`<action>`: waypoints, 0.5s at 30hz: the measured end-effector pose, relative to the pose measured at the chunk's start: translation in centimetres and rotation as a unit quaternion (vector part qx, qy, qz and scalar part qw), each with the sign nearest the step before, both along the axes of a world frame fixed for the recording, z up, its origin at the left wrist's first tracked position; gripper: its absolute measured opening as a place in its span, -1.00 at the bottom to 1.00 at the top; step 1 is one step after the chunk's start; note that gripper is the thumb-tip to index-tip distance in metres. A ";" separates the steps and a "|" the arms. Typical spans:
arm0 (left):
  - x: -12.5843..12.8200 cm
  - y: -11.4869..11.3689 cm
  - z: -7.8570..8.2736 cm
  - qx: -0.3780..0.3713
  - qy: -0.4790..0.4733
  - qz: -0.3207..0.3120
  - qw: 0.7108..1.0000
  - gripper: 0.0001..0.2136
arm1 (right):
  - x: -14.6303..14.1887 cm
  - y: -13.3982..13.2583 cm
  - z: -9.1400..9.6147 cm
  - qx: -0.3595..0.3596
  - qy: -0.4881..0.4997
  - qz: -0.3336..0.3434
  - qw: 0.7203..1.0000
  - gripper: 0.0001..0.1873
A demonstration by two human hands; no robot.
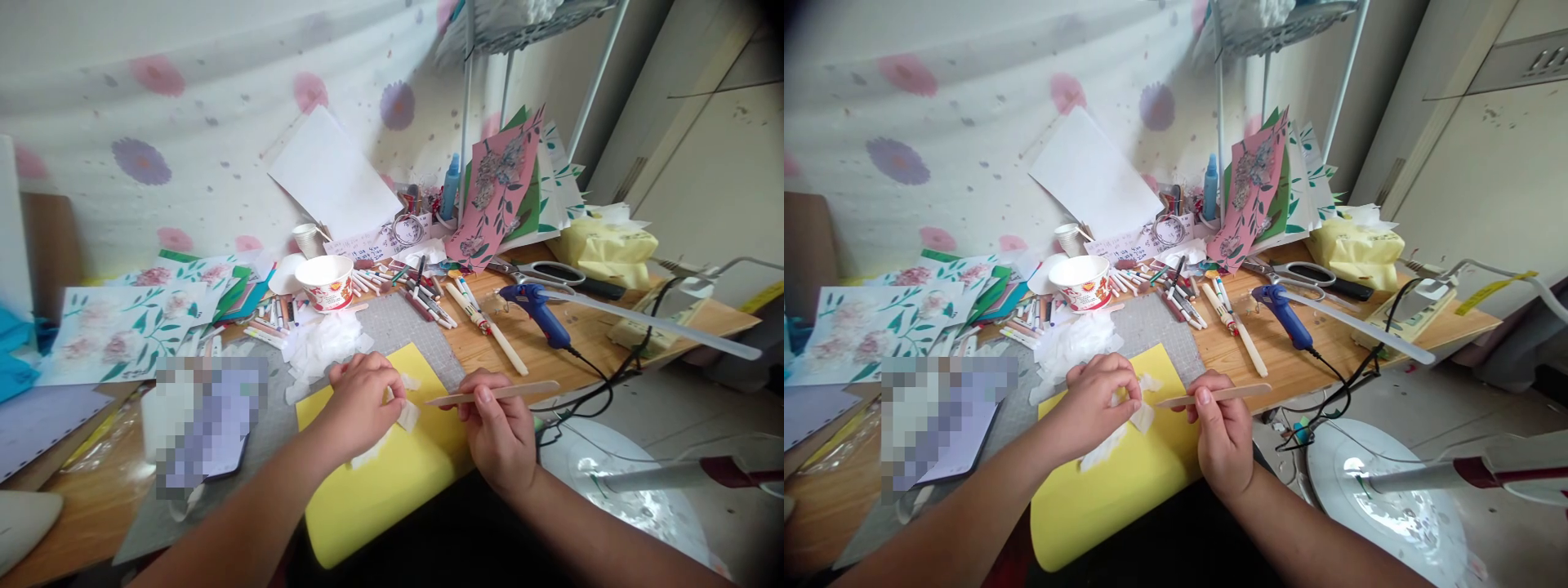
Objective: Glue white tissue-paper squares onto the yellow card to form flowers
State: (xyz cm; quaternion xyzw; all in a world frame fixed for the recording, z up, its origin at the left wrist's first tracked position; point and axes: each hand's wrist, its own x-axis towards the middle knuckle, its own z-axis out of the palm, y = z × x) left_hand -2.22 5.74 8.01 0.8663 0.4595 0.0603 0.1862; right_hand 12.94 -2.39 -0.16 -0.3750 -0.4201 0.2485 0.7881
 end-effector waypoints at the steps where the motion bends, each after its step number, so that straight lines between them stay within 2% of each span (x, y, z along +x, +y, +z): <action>1: 0.2 0.2 -0.2 0.011 0.005 0.003 1.000 -0.87 | 0.1 -0.1 0.1 0.009 -0.032 0.006 0.999 -0.80; 3: 0.4 0.5 -0.6 0.030 0.008 0.006 1.000 -0.88 | 0.4 -0.2 0.5 0.019 -0.129 0.018 0.991 -0.81; 7: 0.6 0.7 -0.8 0.034 0.004 0.004 0.999 -0.90 | 0.7 -0.2 1.5 0.028 -0.313 0.028 0.949 -0.82; 15: 0.2 0.7 -1.2 0.047 -0.003 -0.022 0.999 -0.86 | 0.2 -0.2 1.4 0.019 -0.460 -0.019 0.888 -0.83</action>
